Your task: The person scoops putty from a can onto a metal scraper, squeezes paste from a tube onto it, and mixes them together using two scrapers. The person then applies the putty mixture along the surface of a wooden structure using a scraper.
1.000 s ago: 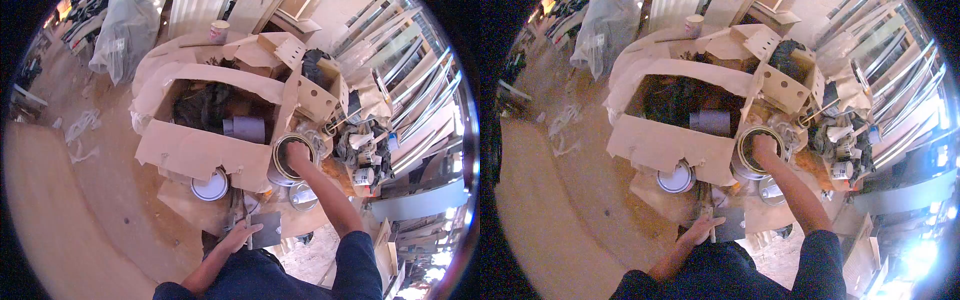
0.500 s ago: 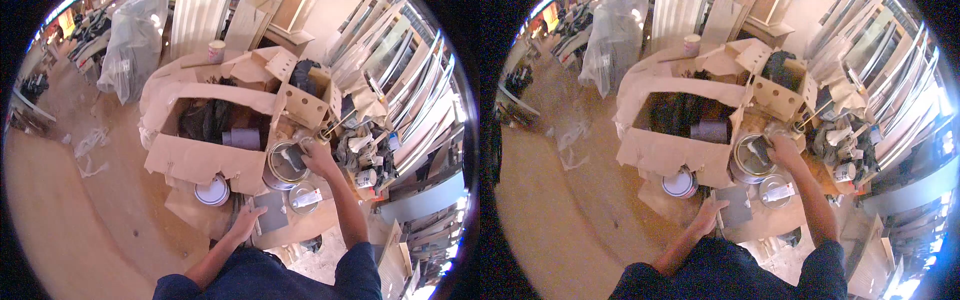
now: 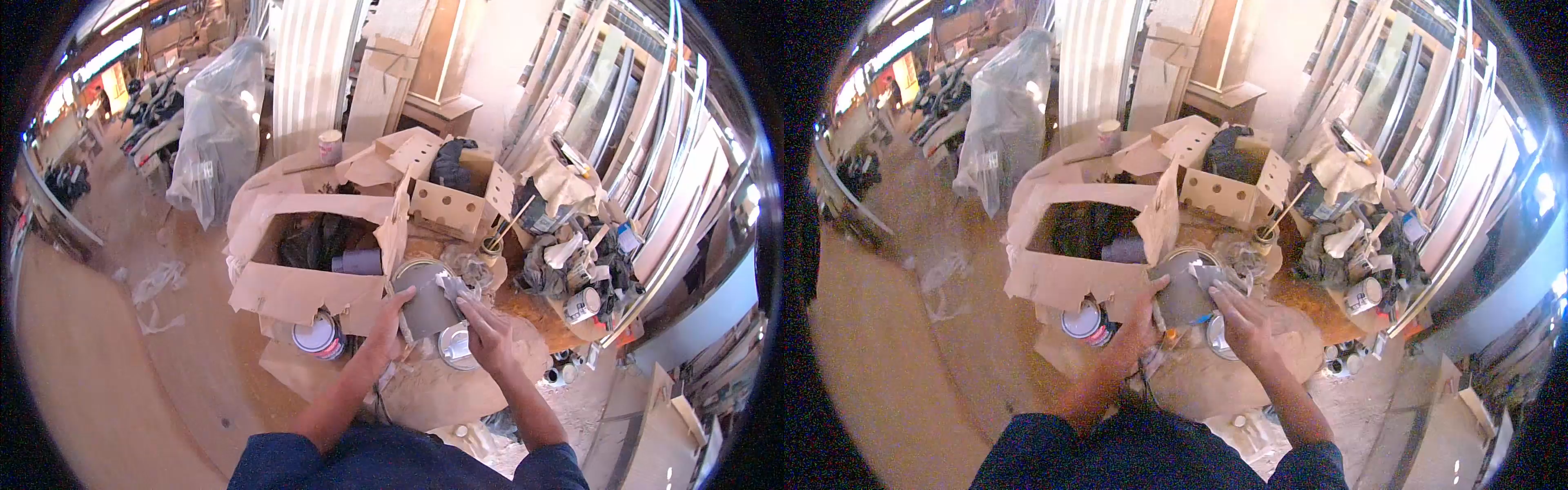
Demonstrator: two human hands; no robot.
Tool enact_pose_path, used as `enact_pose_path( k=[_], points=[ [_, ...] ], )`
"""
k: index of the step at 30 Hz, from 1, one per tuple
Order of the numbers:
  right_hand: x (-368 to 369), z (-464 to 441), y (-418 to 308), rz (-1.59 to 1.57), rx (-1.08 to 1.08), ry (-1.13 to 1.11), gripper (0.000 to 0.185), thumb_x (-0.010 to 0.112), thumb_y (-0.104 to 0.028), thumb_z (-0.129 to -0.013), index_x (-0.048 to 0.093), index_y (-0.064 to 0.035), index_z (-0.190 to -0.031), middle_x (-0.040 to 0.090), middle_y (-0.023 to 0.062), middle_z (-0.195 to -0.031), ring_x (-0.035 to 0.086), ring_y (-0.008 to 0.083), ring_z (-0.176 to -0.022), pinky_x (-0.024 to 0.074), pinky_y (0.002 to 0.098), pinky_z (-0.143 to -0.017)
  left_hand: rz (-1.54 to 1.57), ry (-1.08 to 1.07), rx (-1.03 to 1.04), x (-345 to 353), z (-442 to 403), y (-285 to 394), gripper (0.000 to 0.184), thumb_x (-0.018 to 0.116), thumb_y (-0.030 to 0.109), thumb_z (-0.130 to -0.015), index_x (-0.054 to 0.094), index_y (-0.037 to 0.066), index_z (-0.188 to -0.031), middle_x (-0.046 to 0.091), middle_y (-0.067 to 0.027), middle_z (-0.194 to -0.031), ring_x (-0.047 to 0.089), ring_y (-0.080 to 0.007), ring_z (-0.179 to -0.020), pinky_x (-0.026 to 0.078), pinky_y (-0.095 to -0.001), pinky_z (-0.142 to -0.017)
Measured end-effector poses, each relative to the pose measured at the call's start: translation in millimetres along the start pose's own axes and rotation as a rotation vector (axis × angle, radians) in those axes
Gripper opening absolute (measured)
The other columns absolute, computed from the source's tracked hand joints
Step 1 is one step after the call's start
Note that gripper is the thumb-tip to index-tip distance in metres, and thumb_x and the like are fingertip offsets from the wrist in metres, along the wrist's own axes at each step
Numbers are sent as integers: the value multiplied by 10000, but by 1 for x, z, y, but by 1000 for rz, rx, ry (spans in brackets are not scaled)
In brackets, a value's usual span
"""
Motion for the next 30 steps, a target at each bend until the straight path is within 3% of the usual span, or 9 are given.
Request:
enact_pose_path(
  k=[9, 13, 14, 17, 18, 23, 26, 29, 30],
  points=[
    [-14, 20, 10, 33, -20, -113, 472, 550, 58, -779, 611, -118, -1213, 623, 128, -1254, 618, 324, -1124, 518, 414, -941, 47, -68, 232, 11, 16, 7, 411, 551, 249, -952, 493, 13, -1283, 607, -141, -1204, 618, -283, -1085, 503, -447, -955],
    [-19, 20, 30, 64, -64, -188, 433, 572, 82, -722, 643, -68, -1122, 658, 134, -1151, 624, 353, -1076, 521, 406, -916, -13, -63, 329, 18, 29, 25, 394, 542, 260, -962, 491, 39, -1284, 604, -115, -1209, 615, -270, -1083, 514, -441, -918],
    [-26, 24, 48, 27, 88, -108, 366, 568, 73, -785, 617, -41, -1130, 676, 116, -1110, 646, 304, -1041, 517, 392, -895, -32, -58, 339, 23, 33, 29, 382, 541, 262, -964, 495, 48, -1277, 607, -106, -1204, 620, -266, -1070, 525, -440, -895],
    [-53, 36, 80, -650, 700, 364, 324, 557, 13, -885, 577, -38, -1204, 649, 116, -1187, 640, 227, -1037, 498, 356, -928, -129, -9, 402, 29, 41, 35, 388, 543, 277, -971, 490, 57, -1287, 611, -97, -1189, 624, -249, -1047, 522, -422, -883],
    [-56, 31, 67, -793, 737, 384, 306, 588, -52, -925, 548, 6, -1223, 643, 106, -1178, 632, 177, -1004, 497, 321, -911, -134, 33, 433, 26, 41, 34, 393, 552, 285, -969, 495, 58, -1285, 611, -90, -1185, 623, -238, -1040, 521, -413, -880],
    [31, 70, 49, -1271, 933, 365, 366, 608, -25, -896, 533, 14, -1252, 649, 91, -1170, 637, 184, -1010, 504, 308, -898, -320, 217, 473, 7, 38, 12, 340, 565, 235, -977, 544, 50, -1261, 620, -50, -1145, 617, -178, -1000, 510, -345, -885],
    [37, 66, 39, -1378, 937, 407, 376, 608, -23, -896, 532, 8, -1263, 651, 99, -1157, 645, 180, -979, 518, 303, -857, -760, 222, 339, 16, 53, 9, 332, 559, 239, -981, 570, 28, -1237, 634, -47, -1109, 619, -162, -962, 520, -309, -827],
    [31, 63, 42, -1376, 882, 460, 344, 610, -21, -897, 544, -1, -1233, 650, 105, -1147, 652, 169, -932, 530, 297, -804, -889, -72, 561, 61, 67, 19, 269, 576, 250, -963, 639, 53, -1135, 658, 2, -997, 615, -153, -939, 509, -322, -801],
    [29, 62, 45, -1358, 862, 469, 326, 612, -21, -897, 549, -4, -1217, 649, 106, -1145, 653, 164, -915, 533, 295, -786, -1001, -94, 498, 58, 64, 14, 300, 563, 248, -971, 611, 37, -1178, 650, -24, -1044, 614, -161, -967, 512, -323, -817]
  ],
)
Point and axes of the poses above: each hand's wrist, its own z-axis away from the middle knuckle, its own x-axis out of the palm, y = z × x, the point moved 9 cm from there along -z, towards the middle knuckle
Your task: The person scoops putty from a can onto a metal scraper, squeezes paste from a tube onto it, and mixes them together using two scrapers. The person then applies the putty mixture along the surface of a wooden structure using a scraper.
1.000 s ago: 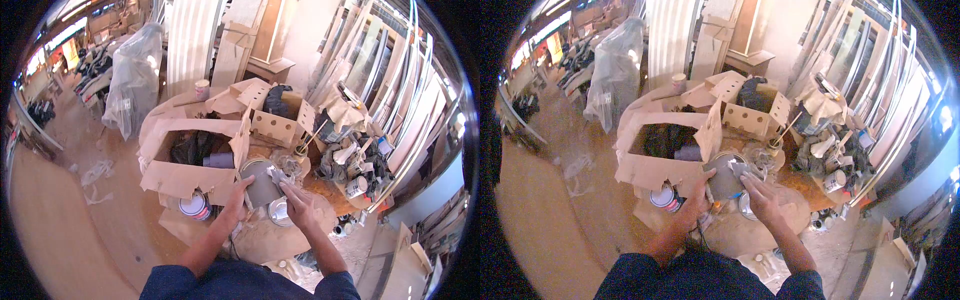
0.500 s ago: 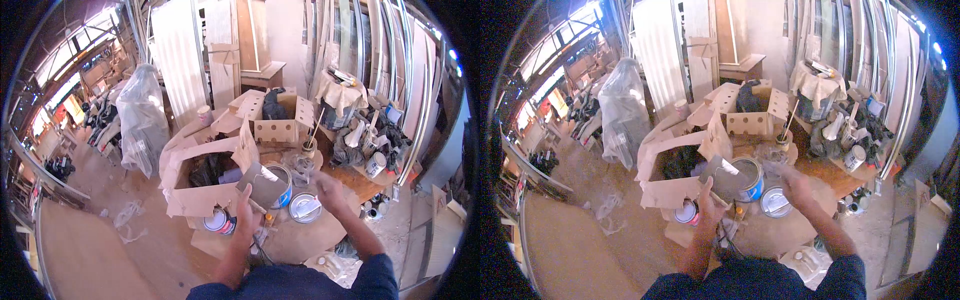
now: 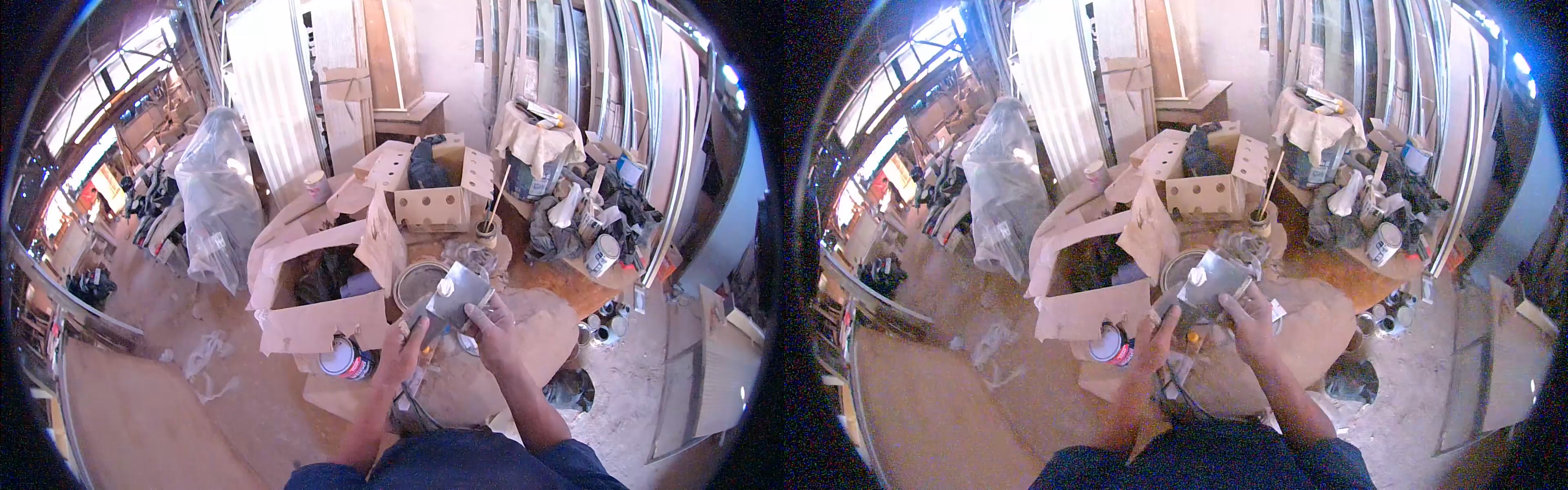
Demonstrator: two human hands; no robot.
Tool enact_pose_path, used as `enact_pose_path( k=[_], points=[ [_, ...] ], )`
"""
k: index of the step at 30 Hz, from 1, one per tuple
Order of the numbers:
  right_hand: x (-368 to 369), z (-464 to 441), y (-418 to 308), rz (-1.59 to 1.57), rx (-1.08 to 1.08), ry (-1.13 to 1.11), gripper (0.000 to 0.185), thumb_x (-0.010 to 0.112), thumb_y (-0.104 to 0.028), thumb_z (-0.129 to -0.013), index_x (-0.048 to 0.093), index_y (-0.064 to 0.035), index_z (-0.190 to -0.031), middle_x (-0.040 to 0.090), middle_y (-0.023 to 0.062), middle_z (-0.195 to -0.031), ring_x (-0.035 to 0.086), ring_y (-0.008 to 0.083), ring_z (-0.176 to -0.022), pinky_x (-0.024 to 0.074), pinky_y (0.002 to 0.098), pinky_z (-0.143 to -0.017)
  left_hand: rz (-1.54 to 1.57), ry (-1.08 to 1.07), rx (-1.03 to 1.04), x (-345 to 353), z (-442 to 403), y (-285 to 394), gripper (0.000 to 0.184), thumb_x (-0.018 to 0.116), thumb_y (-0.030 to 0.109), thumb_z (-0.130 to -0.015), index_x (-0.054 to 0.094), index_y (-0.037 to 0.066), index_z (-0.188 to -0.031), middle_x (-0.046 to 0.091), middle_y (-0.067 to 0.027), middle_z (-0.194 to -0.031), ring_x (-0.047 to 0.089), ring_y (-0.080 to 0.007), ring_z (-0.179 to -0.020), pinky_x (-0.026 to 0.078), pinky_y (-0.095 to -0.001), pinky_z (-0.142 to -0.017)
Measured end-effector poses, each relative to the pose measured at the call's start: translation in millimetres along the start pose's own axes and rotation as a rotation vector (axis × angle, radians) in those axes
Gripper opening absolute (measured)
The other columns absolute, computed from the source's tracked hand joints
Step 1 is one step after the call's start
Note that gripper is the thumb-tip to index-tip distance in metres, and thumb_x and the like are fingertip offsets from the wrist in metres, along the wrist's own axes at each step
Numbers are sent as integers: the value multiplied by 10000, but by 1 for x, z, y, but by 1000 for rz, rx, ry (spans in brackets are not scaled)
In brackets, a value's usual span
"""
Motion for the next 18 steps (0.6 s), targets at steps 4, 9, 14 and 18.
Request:
enact_pose_path(
  k=[4, 9, 14, 18],
  points=[
    [-8, 3, -32, 480, -324, -5, 228, 627, 7, -878, 581, -13, -1100, 674, 104, -1081, 648, 171, -925, 524, 323, -812, 286, 54, -332, -7, 8, -44, 381, 538, 230, -979, 530, -8, -1276, 625, -104, -1165, 620, -204, -1043, 519, -353, -879],
    [41, 29, -33, 962, -800, -481, 412, 610, 115, -750, 627, -34, -1133, 621, 187, -1243, 583, 339, -1190, 456, 413, -1017, 881, 148, -462, -16, 8, -51, 430, 560, 250, -954, 478, -7, -1289, 614, -169, -1193, 643, -299, -1043, 535, -449, -899],
    [33, 29, -1, 1084, -701, -511, 593, 571, 161, -660, 638, -72, -1200, 600, 167, -1284, 557, 344, -1220, 455, 436, -1030, 848, 232, -373, -34, 8, -44, 425, 585, 276, -938, 496, 23, -1269, 623, -150, -1174, 644, -286, -1034, 538, -444, -891],
    [32, 6, 12, 1372, -671, -675, 437, 633, 63, -730, 647, -18, -1160, 660, 201, -1155, 627, 349, -1107, 509, 407, -932, 983, 332, -443, -55, 15, -75, 409, 606, 271, -922, 510, 54, -1255, 634, -125, -1139, 642, -270, -1026, 528, -441, -909]
  ],
)
Point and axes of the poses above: each hand's wrist, its own z-axis away from the middle knuckle, its own x-axis out of the palm, y = z × x, the point moved 9 cm from there along -z, towards the middle knuckle
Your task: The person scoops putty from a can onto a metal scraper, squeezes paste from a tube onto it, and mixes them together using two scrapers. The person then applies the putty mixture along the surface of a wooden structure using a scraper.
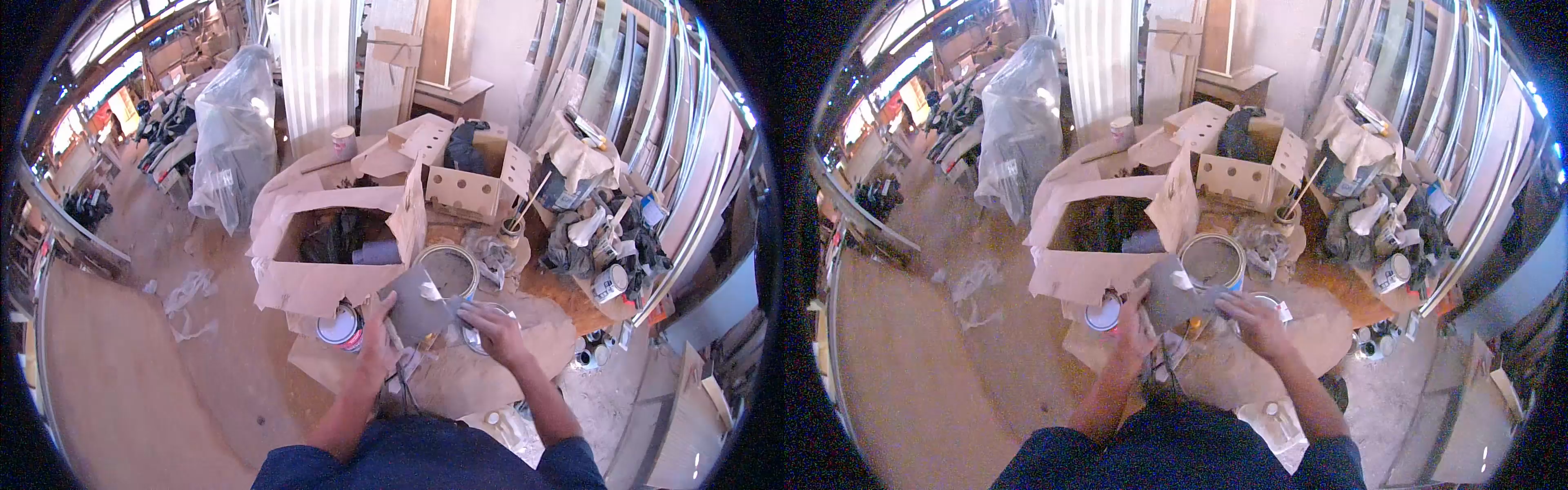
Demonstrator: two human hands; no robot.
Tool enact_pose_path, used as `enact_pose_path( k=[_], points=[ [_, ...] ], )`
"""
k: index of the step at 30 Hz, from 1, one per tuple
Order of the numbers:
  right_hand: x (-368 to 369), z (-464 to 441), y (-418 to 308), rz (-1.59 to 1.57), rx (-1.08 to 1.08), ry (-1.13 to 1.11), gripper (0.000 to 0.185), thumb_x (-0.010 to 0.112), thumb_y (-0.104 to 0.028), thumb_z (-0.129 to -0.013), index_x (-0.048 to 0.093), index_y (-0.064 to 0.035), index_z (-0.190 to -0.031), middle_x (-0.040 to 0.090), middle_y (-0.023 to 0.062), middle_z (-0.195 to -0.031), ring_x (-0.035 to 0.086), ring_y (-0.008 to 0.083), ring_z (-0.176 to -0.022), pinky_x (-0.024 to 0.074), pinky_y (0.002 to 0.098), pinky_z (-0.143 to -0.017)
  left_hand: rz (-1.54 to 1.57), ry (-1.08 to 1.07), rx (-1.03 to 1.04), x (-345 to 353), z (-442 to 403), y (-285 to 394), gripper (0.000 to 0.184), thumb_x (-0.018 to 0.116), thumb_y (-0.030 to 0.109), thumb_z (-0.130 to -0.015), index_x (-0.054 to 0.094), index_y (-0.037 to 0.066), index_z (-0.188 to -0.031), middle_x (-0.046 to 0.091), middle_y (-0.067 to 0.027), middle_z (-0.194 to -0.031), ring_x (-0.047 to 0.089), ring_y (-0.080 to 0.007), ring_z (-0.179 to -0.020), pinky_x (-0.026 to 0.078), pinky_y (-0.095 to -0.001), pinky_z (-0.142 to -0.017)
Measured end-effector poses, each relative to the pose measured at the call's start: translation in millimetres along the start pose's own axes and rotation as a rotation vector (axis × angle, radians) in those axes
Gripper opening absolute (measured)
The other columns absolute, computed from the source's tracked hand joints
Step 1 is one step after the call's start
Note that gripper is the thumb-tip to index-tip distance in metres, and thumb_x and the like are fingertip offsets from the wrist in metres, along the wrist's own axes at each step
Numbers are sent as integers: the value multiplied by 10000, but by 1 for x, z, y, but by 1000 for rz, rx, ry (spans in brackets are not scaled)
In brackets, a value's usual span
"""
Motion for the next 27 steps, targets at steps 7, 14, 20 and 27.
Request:
enact_pose_path(
  k=[7, 14, 20, 27],
  points=[
    [-69, -2, 50, -333, 576, 603, 214, 589, -34, -873, 639, -44, -1080, 657, 63, -960, 595, 143, -882, 475, 292, -777, 21, 96, 56, -78, 10, 7, 405, 626, 213, -883, 526, 39, -1235, 637, -122, -1141, 646, -297, -1013, 527, -458, -912],
    [57, 50, 32, -1360, 1124, 458, 110, 621, -101, -890, 627, -40, -981, 649, 42, -917, 618, 139, -792, 502, 294, -709, -378, 135, -321, -69, 61, -57, 463, 578, 217, -948, 433, 6, -1334, 590, -152, -1200, 619, -273, -1072, 511, -432, -941],
    [119, 123, 19, -1174, 1141, -147, 233, 641, -197, -916, 674, 13, -1012, 691, 90, -922, 658, 170, -806, 528, 314, -758, -504, 127, -369, -81, 65, -72, 434, 576, 187, -954, 450, -18, -1315, 598, -144, -1180, 625, -250, -1034, 514, -392, -918],
    [50, 71, 81, 68, 220, -232, 494, 732, -198, -762, 604, -108, -1230, 617, 140, -1188, 594, 300, -1087, 482, 370, -931, -548, 144, -229, -81, 68, -40, 439, 587, 197, -945, 465, -30, -1301, 607, -147, -1174, 630, -245, -1024, 512, -394, -917]
  ],
)
Point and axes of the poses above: each hand's wrist, its own z-axis away from the middle knuckle, its own x-axis out of the palm, y = z × x, the point moved 9 cm from there along -z, towards the middle knuckle
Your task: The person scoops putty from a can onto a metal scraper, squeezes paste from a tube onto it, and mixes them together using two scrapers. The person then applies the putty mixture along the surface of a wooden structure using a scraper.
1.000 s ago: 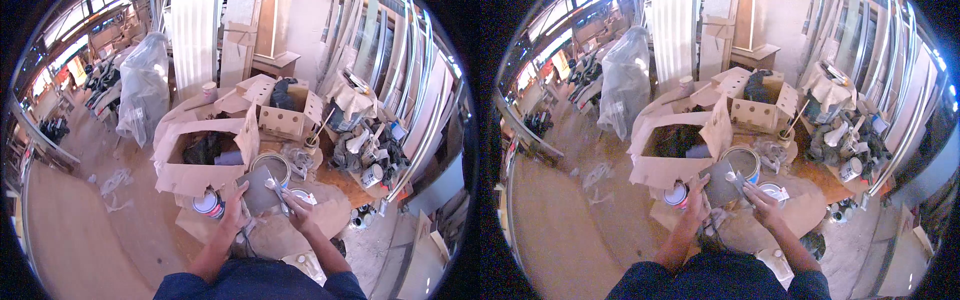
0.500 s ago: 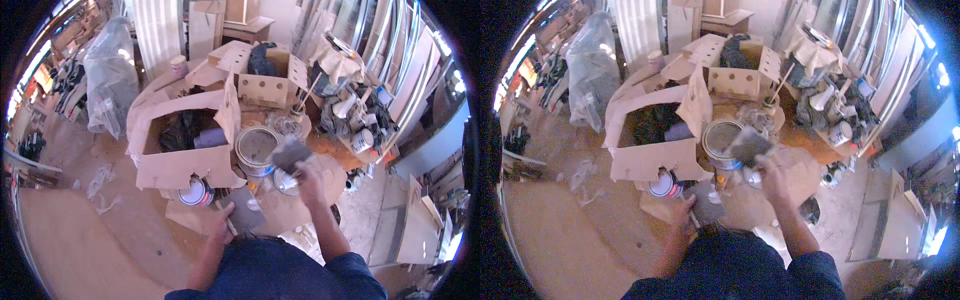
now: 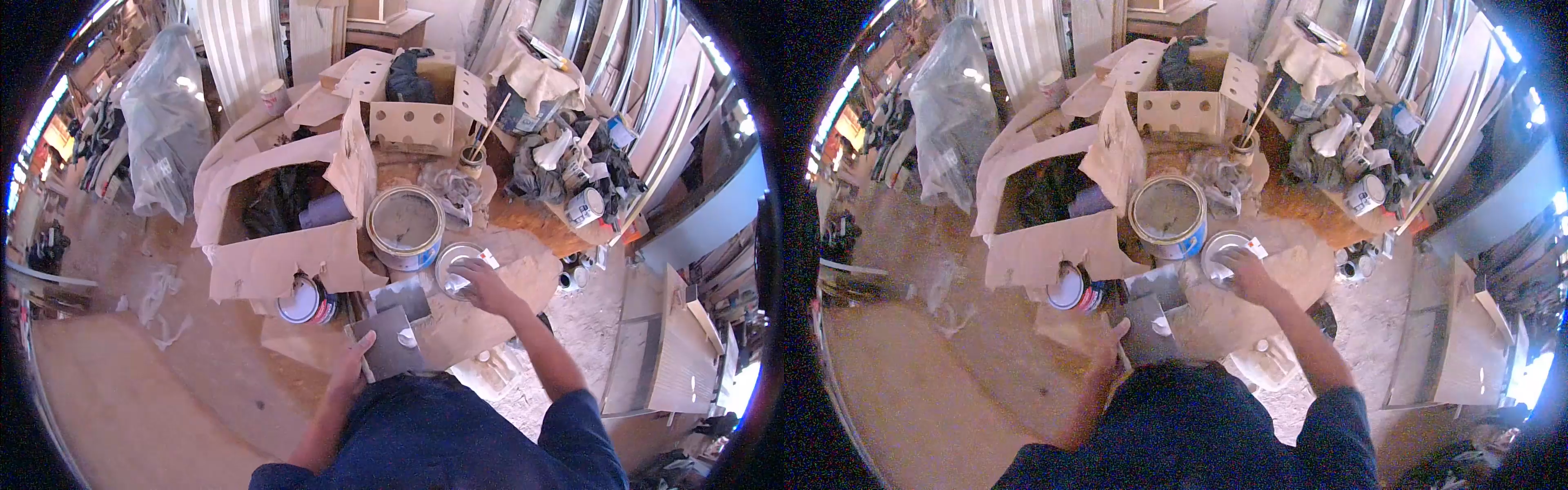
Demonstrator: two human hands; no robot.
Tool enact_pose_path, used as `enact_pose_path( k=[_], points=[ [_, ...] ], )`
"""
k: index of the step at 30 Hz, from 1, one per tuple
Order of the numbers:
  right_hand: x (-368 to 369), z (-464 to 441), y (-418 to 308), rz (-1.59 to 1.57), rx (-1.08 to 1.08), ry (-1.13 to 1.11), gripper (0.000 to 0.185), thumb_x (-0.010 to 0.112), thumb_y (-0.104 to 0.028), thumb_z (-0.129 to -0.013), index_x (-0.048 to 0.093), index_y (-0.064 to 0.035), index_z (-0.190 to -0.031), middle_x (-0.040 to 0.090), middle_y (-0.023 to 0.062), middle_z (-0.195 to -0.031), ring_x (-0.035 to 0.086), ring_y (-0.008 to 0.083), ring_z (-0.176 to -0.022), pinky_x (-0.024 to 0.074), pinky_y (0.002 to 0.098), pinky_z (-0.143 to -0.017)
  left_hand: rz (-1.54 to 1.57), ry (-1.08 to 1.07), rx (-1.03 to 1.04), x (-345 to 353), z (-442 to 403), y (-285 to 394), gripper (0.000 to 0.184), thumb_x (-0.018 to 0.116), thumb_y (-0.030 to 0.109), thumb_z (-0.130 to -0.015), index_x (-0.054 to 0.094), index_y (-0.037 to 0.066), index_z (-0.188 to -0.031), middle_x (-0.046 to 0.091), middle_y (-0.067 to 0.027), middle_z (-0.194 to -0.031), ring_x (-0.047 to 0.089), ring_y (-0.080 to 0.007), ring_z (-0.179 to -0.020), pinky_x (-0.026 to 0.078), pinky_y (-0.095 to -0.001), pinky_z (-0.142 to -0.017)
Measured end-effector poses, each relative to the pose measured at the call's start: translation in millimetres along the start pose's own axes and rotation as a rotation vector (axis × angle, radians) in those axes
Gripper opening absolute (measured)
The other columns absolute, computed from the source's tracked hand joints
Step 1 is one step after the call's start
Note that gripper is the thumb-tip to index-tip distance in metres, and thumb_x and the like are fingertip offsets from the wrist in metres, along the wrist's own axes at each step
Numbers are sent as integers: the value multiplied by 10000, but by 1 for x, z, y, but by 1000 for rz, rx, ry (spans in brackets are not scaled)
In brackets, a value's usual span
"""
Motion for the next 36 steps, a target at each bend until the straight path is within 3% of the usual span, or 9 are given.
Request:
enact_pose_path(
  k=[3, 9, 12, 15, 18, 21, 24, 31, 36],
  points=[
    [48, -3, 28, 149, -28, -357, 599, 663, -21, -726, 525, -126, -1299, 527, 127, -1266, 473, 350, -1205, 405, 433, -1015, 128, -112, 9, 0, -12, -16, 432, 585, 212, -946, 477, -28, -1289, 616, -145, -1162, 628, -244, -1032, 505, -399, -927],
    [8, -4, 25, -33, -17, -209, 518, 762, -123, -713, 574, -92, -1194, 607, 124, -1132, 599, 339, -1038, 496, 417, -891, 155, -78, 11, 36, -2, 0, 422, 583, 240, -951, 491, -26, -1265, 612, -146, -1177, 619, -245, -1053, 496, -408, -942],
    [-26, 4, 14, -392, 178, -211, 466, 778, -141, -742, 583, -70, -1159, 646, 138, -1007, 631, 279, -939, 500, 395, -847, 149, 19, 43, 53, 10, 17, 443, 606, 253, -931, 489, -9, -1269, 623, -134, -1132, 633, -251, -1017, 512, -418, -916],
    [-41, 22, 5, -431, 376, -397, 461, 786, -165, -773, 579, -41, -1166, 651, 54, -997, 615, 154, -910, 496, 321, -808, 261, -66, 147, 65, -6, 17, 473, 628, 265, -911, 480, 7, -1278, 636, -123, -1084, 654, -257, -962, 539, -426, -871],
    [-61, 37, -13, -599, 330, -384, 400, 734, -203, -848, 578, -24, -1170, 635, 26, -994, 587, 113, -924, 485, 305, -799, 274, -151, 60, 81, -10, 22, 394, 601, 238, -940, 518, -9, -1236, 634, -138, -1130, 659, -247, -959, 542, -400, -870],
    [-70, 54, -28, -811, 475, -471, 362, 666, -242, -914, 572, -26, -1189, 630, 22, -991, 578, 98, -908, 474, 288, -791, 220, -155, 52, 91, -17, 23, 407, 611, 257, -935, 529, -10, -1230, 642, -134, -1110, 665, -238, -941, 552, -380, -845],
    [-87, 59, -36, -782, 494, -429, 314, 615, -239, -947, 583, -24, -1173, 623, 15, -973, 578, 97, -890, 473, 288, -780, 144, -191, 55, 104, -20, 23, 392, 620, 266, -924, 554, -4, -1200, 653, -126, -1078, 667, -237, -932, 551, -388, -840],
    [-123, 51, -63, -489, 224, -278, 246, 681, -246, -880, 666, -28, -992, 667, 89, -844, 647, 211, -776, 485, 345, -696, 75, -324, 19, 131, -30, 12, 417, 601, 270, -940, 536, -15, -1238, 647, -127, -1102, 656, -217, -965, 538, -379, -861],
    [-123, 49, -68, -328, 140, -379, 257, 692, -276, -857, 662, -39, -952, 664, 164, -847, 651, 343, -795, 498, 412, -718, 23, -352, -33, 133, -28, 12, 396, 622, 260, -924, 558, -17, -1200, 657, -118, -1060, 663, -222, -919, 548, -382, -832]
  ],
)
Point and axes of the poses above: each hand's wrist, its own z-axis away from the middle knuckle, its own x-axis out of the palm, y = z × x, the point moved 9 cm from there along -z, towards the middle knuckle
